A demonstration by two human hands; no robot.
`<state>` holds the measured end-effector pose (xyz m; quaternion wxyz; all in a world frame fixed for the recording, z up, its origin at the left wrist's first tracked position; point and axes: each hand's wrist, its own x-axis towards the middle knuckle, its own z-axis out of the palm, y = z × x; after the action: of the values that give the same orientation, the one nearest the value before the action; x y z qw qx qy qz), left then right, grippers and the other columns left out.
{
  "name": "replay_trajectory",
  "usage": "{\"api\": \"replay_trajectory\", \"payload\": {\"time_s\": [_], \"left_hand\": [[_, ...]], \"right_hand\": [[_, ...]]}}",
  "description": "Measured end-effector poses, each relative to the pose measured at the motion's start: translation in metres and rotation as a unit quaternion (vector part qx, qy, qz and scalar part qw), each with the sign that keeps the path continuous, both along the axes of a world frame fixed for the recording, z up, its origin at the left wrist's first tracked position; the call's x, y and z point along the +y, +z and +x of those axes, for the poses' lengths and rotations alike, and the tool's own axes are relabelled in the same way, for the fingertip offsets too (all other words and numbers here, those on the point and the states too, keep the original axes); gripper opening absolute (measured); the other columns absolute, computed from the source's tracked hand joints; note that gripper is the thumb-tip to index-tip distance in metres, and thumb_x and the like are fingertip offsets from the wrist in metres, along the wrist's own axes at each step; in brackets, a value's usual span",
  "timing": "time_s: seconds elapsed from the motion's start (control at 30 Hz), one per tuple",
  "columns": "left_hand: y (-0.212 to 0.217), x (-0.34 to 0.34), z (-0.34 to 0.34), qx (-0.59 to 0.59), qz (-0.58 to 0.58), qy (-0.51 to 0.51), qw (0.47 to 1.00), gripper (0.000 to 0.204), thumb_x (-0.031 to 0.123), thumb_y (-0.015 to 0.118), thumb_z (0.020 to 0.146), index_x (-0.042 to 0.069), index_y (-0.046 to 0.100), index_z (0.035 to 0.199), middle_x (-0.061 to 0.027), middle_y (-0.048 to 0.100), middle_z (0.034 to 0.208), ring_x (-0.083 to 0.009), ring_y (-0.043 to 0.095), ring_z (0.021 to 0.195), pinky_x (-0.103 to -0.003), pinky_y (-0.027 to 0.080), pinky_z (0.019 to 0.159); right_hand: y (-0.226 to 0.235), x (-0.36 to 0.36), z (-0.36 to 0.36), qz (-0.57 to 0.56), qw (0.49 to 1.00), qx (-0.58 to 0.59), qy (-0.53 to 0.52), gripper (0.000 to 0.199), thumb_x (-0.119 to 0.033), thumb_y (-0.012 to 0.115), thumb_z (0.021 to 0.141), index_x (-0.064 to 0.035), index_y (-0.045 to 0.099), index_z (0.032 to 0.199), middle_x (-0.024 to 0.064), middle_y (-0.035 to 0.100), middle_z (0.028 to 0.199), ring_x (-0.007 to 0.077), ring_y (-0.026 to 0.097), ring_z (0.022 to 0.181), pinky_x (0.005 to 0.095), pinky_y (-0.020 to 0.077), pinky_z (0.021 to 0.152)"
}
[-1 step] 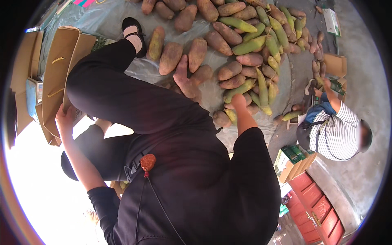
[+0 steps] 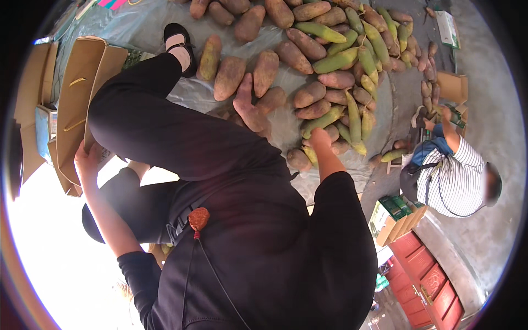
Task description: Sorting and weighing long tubers into packaging boxes.
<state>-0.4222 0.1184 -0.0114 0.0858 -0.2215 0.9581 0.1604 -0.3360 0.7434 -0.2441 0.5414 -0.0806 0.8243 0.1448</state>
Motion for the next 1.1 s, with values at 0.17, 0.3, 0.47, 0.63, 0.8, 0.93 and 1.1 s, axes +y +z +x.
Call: {"api": "replay_trajectory", "payload": {"time_s": [0.17, 0.3, 0.47, 0.63, 0.8, 0.93, 1.1], "left_hand": [[-0.017, -0.002, -0.009, 0.011, 0.01, -0.015, 1.0, 0.027, 0.012, 0.056, 0.081, 0.005, 0.06, 0.107, -0.0168, 0.065, 0.087, -0.029, 0.063, 0.081, -0.036, 0.047, 0.074], [-0.017, 0.003, -0.009, 0.019, 0.019, -0.01, 1.0, 0.027, 0.012, 0.057, 0.082, 0.005, 0.061, 0.108, -0.0168, 0.065, 0.088, -0.0284, 0.064, 0.082, -0.034, 0.047, 0.075], [-0.017, -0.004, -0.009, 0.004, -0.02, -0.002, 1.0, 0.028, 0.016, 0.059, 0.082, 0.006, 0.061, 0.108, -0.0175, 0.065, 0.092, -0.031, 0.063, 0.085, -0.035, 0.047, 0.076], [-0.002, 0.01, -0.01, 0.001, -0.031, -0.015, 0.999, 0.026, 0.017, 0.058, 0.078, 0.009, 0.062, 0.102, -0.019, 0.061, 0.082, -0.0356, 0.059, 0.078, -0.04, 0.046, 0.07], [-0.003, 0.018, -0.017, -0.009, -0.03, 0.0, 1.0, 0.022, 0.017, 0.059, 0.079, 0.013, 0.064, 0.1, -0.016, 0.063, 0.084, -0.0344, 0.06, 0.082, -0.039, 0.046, 0.073], [-0.002, 0.012, -0.01, -0.033, -0.044, 0.01, 0.998, 0.023, 0.018, 0.06, 0.079, 0.013, 0.063, 0.102, -0.0148, 0.064, 0.087, -0.0326, 0.061, 0.085, -0.04, 0.047, 0.076], [-0.004, 0.005, -0.002, -0.03, -0.054, 0.019, 0.998, 0.023, 0.02, 0.06, 0.08, 0.015, 0.063, 0.102, -0.0133, 0.065, 0.087, -0.0318, 0.062, 0.086, -0.04, 0.049, 0.076]], "right_hand": [[-0.005, -0.016, 0.014, -0.037, 0.996, 0.034, 0.067, 0.033, -0.019, 0.055, 0.08, -0.0152, 0.056, 0.113, 0.0019, 0.048, 0.127, 0.0236, 0.036, 0.127, 0.0391, 0.0424, 0.086], [-0.027, 0.008, 0.026, -0.079, 0.967, 0.04, 0.238, 0.04, -0.024, 0.053, 0.083, -0.0174, 0.05, 0.123, 0.0015, 0.046, 0.129, 0.022, 0.034, 0.128, 0.0462, 0.0368, 0.088], [-0.04, 0.018, 0.023, -0.097, 0.963, 0.024, 0.252, 0.037, -0.031, 0.056, 0.08, -0.0195, 0.057, 0.114, -0.0012, 0.051, 0.115, 0.0193, 0.042, 0.113, 0.0454, 0.0348, 0.087], [-0.026, 0.014, 0.017, -0.121, 0.949, 0.054, 0.287, 0.022, -0.036, 0.056, 0.079, -0.0221, 0.066, 0.092, -0.0031, 0.053, 0.1, 0.0189, 0.044, 0.1, 0.0416, 0.0327, 0.085], [-0.012, 0.024, 0.019, -0.109, 0.954, 0.06, 0.274, 0.028, -0.04, 0.06, 0.076, -0.0203, 0.062, 0.096, -0.002, 0.055, 0.102, 0.018, 0.049, 0.103, 0.0425, 0.0354, 0.084], [0.055, -0.019, -0.024, -0.096, 0.963, 0.039, 0.251, 0.039, -0.029, 0.069, 0.071, -0.0203, 0.055, 0.106, -0.0015, 0.055, 0.106, 0.0183, 0.05, 0.106, 0.0406, 0.0396, 0.082], [0.071, -0.014, -0.038, -0.22, 0.963, 0.15, 0.031, 0.057, -0.005, 0.076, 0.055, -0.0103, 0.05, 0.106, 0.0047, 0.054, 0.108, 0.0256, 0.05, 0.105, 0.0423, 0.0411, 0.085]]}}
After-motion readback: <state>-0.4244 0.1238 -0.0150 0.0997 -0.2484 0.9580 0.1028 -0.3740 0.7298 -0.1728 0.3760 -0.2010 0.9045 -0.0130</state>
